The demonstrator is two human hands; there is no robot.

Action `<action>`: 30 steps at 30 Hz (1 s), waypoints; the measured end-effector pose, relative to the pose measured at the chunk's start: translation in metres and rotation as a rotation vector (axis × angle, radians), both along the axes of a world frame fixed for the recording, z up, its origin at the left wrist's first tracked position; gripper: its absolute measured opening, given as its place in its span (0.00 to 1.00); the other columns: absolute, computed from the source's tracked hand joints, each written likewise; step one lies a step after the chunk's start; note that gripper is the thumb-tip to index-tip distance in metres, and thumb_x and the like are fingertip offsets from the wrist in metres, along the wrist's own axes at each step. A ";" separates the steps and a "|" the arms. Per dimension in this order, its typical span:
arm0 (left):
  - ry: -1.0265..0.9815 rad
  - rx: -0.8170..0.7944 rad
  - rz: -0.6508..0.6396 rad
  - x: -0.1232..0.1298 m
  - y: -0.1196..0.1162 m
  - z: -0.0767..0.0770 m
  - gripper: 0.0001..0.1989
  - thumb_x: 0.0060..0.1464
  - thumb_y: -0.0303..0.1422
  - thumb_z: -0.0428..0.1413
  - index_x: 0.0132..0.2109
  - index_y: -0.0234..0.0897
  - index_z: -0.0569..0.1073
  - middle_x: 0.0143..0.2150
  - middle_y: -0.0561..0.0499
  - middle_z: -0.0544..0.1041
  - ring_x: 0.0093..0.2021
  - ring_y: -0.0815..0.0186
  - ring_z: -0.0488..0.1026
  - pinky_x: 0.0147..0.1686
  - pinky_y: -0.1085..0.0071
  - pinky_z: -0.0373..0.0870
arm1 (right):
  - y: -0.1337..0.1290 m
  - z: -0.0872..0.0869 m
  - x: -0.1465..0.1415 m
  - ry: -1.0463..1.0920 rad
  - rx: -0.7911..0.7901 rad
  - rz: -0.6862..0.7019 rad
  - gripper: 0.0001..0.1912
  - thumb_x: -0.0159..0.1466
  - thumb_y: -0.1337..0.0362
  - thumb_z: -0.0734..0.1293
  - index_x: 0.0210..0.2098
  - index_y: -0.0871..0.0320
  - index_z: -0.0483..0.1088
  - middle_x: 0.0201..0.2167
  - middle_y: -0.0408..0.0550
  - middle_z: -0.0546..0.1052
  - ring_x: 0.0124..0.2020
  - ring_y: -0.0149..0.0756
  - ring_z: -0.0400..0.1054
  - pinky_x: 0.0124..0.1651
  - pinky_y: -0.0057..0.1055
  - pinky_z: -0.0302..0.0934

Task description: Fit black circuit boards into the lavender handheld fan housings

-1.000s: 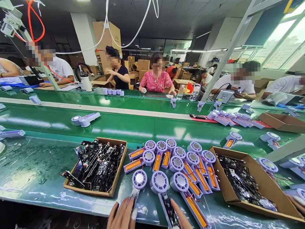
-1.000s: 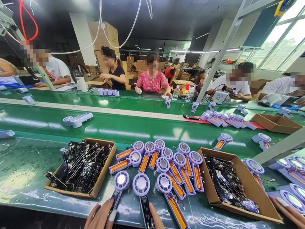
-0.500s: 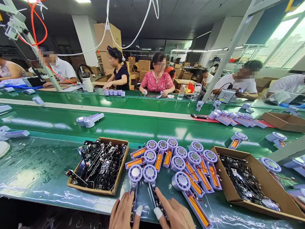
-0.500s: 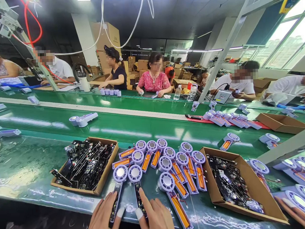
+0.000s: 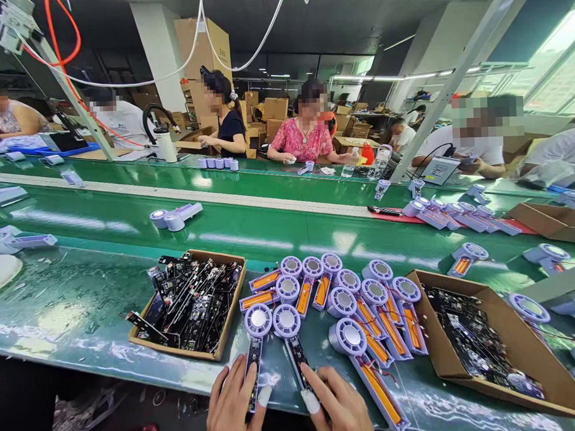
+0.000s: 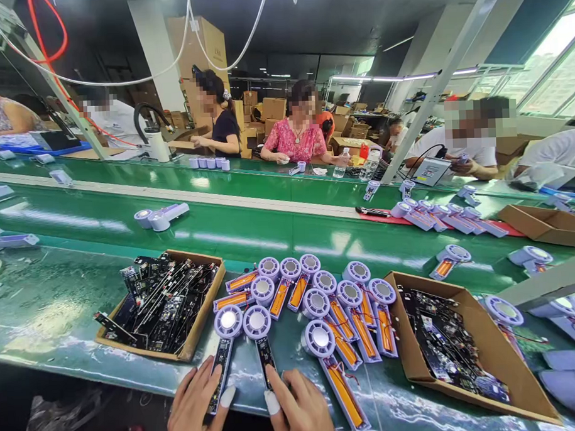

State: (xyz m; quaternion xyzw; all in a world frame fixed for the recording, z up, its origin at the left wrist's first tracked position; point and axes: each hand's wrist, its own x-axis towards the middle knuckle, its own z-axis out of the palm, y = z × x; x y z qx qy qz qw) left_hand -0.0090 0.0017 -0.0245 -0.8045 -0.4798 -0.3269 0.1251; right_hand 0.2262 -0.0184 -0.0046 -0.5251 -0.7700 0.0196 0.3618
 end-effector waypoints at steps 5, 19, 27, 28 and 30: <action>-0.026 -0.016 0.000 0.000 0.000 -0.003 0.22 0.59 0.27 0.53 0.60 0.34 0.65 0.51 0.38 0.80 0.52 0.54 0.77 0.53 0.56 0.68 | -0.001 -0.003 -0.002 -0.004 -0.020 -0.010 0.21 0.69 0.64 0.57 0.60 0.51 0.65 0.37 0.51 0.76 0.35 0.40 0.74 0.35 0.33 0.70; 0.068 -0.059 0.036 -0.005 0.006 0.012 0.24 0.57 0.36 0.56 0.60 0.37 0.66 0.49 0.43 0.80 0.49 0.54 0.78 0.47 0.60 0.72 | 0.011 0.009 -0.004 -0.058 -0.136 0.029 0.30 0.63 0.68 0.55 0.65 0.52 0.56 0.35 0.49 0.74 0.28 0.38 0.73 0.27 0.29 0.68; 0.084 -0.090 -0.068 -0.006 0.018 0.029 0.26 0.51 0.31 0.56 0.58 0.34 0.66 0.54 0.39 0.77 0.55 0.52 0.74 0.50 0.56 0.74 | 0.014 0.006 -0.001 -0.067 -0.140 0.059 0.33 0.59 0.70 0.57 0.64 0.52 0.60 0.35 0.48 0.74 0.29 0.37 0.74 0.27 0.28 0.68; 0.086 -0.089 -0.077 -0.007 0.019 0.031 0.26 0.51 0.30 0.56 0.58 0.34 0.66 0.54 0.39 0.77 0.55 0.52 0.74 0.50 0.56 0.74 | 0.014 0.005 -0.001 -0.070 -0.141 0.064 0.33 0.59 0.70 0.57 0.64 0.52 0.60 0.35 0.48 0.75 0.29 0.37 0.74 0.27 0.27 0.68; 0.090 -0.076 -0.098 -0.008 0.021 0.033 0.25 0.50 0.29 0.56 0.57 0.34 0.67 0.54 0.38 0.77 0.55 0.52 0.74 0.51 0.56 0.74 | 0.014 0.002 -0.001 -0.064 -0.131 0.051 0.32 0.59 0.70 0.57 0.63 0.52 0.61 0.34 0.47 0.75 0.29 0.36 0.74 0.27 0.27 0.68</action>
